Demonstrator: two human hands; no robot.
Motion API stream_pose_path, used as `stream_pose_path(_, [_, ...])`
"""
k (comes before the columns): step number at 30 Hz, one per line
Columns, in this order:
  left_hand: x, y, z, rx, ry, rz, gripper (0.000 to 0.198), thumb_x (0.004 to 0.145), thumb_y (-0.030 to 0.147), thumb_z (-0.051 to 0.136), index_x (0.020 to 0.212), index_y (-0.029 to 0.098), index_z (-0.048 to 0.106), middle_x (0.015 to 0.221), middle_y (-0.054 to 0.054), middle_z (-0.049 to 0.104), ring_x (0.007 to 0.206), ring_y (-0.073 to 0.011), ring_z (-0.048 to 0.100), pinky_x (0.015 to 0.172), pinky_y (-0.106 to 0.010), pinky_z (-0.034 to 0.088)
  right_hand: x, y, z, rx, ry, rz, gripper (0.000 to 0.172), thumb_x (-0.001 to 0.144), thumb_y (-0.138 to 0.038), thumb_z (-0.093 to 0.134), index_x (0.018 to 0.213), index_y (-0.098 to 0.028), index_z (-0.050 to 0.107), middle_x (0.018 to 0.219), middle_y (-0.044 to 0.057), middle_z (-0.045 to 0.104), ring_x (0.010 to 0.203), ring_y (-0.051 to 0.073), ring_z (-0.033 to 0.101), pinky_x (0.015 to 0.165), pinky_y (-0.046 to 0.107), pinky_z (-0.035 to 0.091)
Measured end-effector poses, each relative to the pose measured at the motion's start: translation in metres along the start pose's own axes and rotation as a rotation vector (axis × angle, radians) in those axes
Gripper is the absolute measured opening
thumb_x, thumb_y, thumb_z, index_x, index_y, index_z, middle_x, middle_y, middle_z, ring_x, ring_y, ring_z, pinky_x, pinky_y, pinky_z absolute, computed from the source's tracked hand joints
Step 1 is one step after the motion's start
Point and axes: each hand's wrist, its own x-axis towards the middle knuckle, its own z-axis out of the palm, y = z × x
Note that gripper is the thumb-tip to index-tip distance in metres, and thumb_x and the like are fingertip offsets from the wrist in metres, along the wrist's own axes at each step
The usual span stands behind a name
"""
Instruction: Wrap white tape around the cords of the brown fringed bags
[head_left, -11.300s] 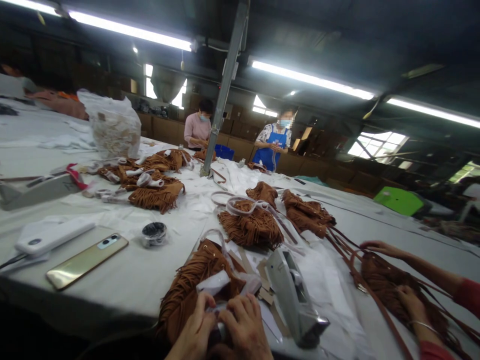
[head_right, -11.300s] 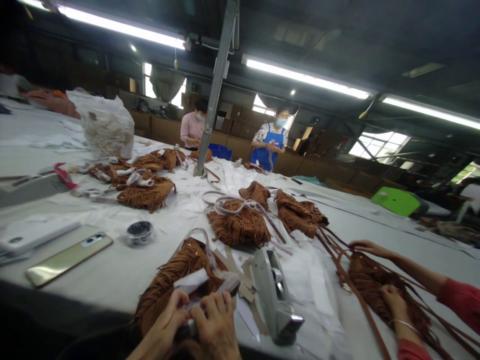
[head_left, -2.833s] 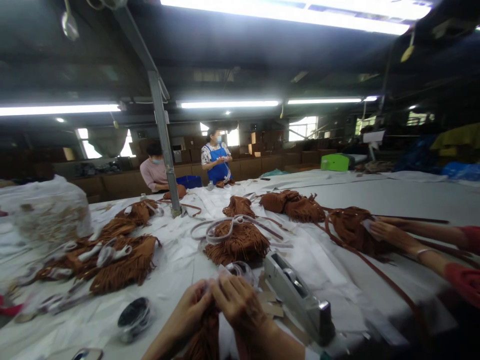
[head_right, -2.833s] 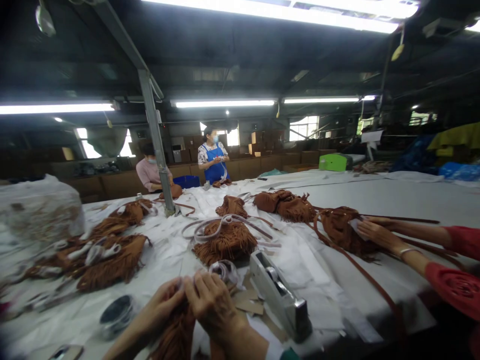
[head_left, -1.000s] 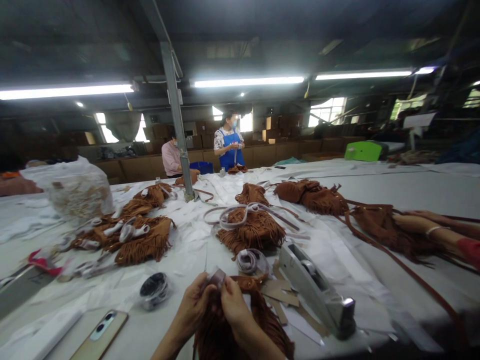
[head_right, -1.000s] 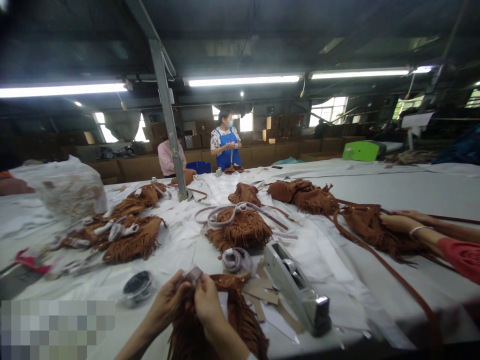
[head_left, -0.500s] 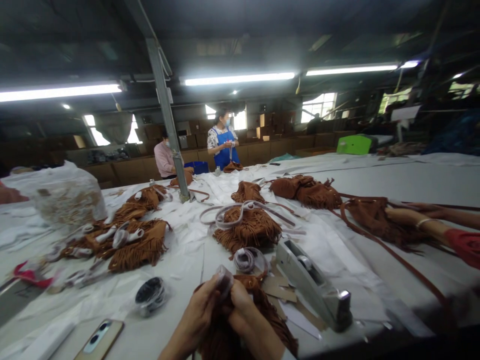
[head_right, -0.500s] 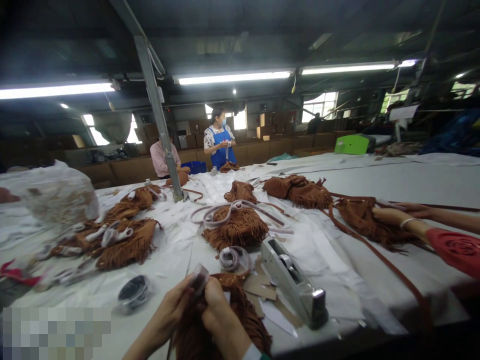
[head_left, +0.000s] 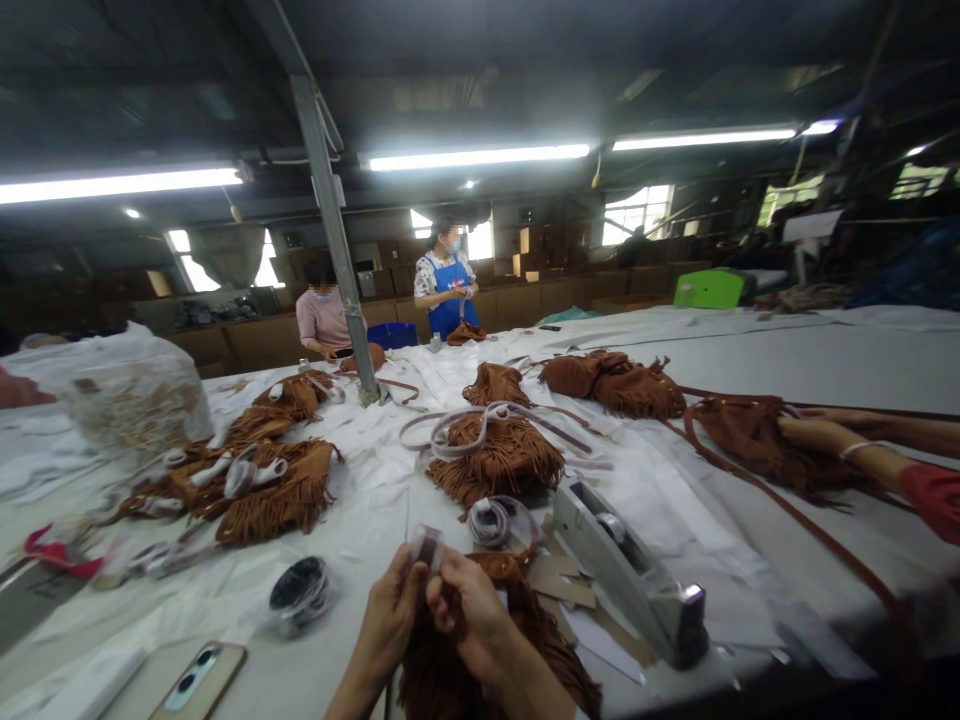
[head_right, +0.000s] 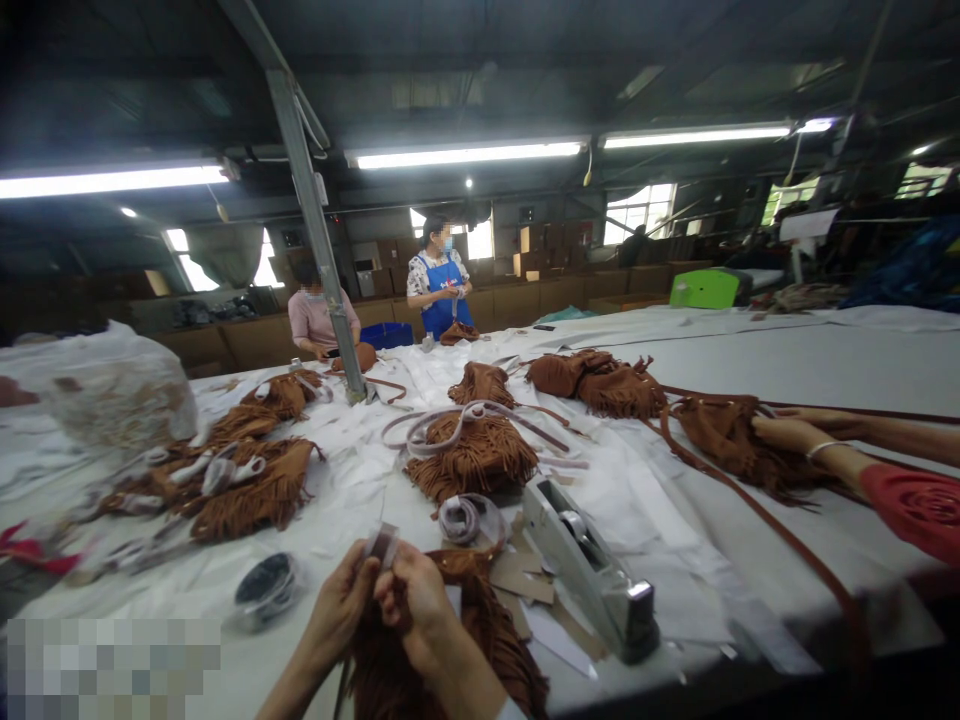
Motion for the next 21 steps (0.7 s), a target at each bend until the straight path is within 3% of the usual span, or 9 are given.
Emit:
stream_pose_path(2, [0.006, -0.008, -0.007, -0.032, 0.049, -0.049, 0.049, 0.082, 0.057, 0.049, 0.105, 0.015, 0.059, 0.095, -0.009, 0.069, 0.093, -0.0265, 0.062, 0.086, -0.036, 0.047, -0.004, -0.011, -0.003, -0.054, 0.008, -0.010, 0.044, 0.070, -0.045, 0.068, 0.101, -0.016, 0.055, 0.052, -0.004, 0.055, 0.039, 0.005, 0.038, 0.039, 0.015, 0.024])
stream_pose_path(4, [0.011, -0.013, -0.014, -0.071, 0.060, -0.086, 0.055, 0.076, 0.061, 0.054, 0.106, 0.015, 0.061, 0.102, -0.010, 0.068, 0.101, -0.0281, 0.060, 0.089, -0.037, 0.046, -0.006, -0.020, -0.005, -0.169, 0.014, -0.050, 0.050, 0.070, -0.052, 0.068, 0.100, -0.013, 0.058, 0.054, -0.003, 0.056, 0.040, 0.005, 0.039, 0.039, 0.015, 0.026])
stream_pose_path(9, [0.014, -0.006, -0.020, -0.147, -0.046, -0.076, 0.052, 0.076, 0.062, 0.055, 0.094, 0.014, 0.061, 0.078, -0.005, 0.066, 0.078, -0.0234, 0.060, 0.073, -0.033, 0.049, -0.008, -0.028, 0.000, -0.406, -0.087, -0.120, 0.050, 0.068, -0.059, 0.069, 0.069, -0.009, 0.063, 0.056, -0.001, 0.056, 0.042, 0.004, 0.040, 0.041, 0.017, 0.028])
stream_pose_path(15, [0.010, 0.000, -0.013, -0.180, -0.074, -0.051, 0.038, 0.082, 0.056, 0.052, 0.085, 0.018, 0.050, 0.072, 0.003, 0.055, 0.070, -0.0160, 0.054, 0.067, -0.026, 0.045, -0.007, -0.018, 0.008, -0.400, -0.053, -0.167, 0.047, 0.066, -0.056, 0.072, 0.074, -0.010, 0.066, 0.054, -0.004, 0.053, 0.042, 0.004, 0.038, 0.041, 0.017, 0.027])
stream_pose_path(21, [0.008, 0.002, -0.008, 0.002, -0.185, -0.001, 0.029, 0.086, 0.049, 0.047, 0.079, 0.021, 0.041, 0.063, 0.006, 0.048, 0.058, -0.0134, 0.047, 0.054, -0.022, 0.035, 0.000, -0.017, -0.007, -0.395, 0.015, -0.131, 0.049, 0.065, -0.056, 0.073, 0.064, -0.009, 0.062, 0.047, -0.004, 0.050, 0.037, 0.004, 0.037, 0.038, 0.018, 0.026])
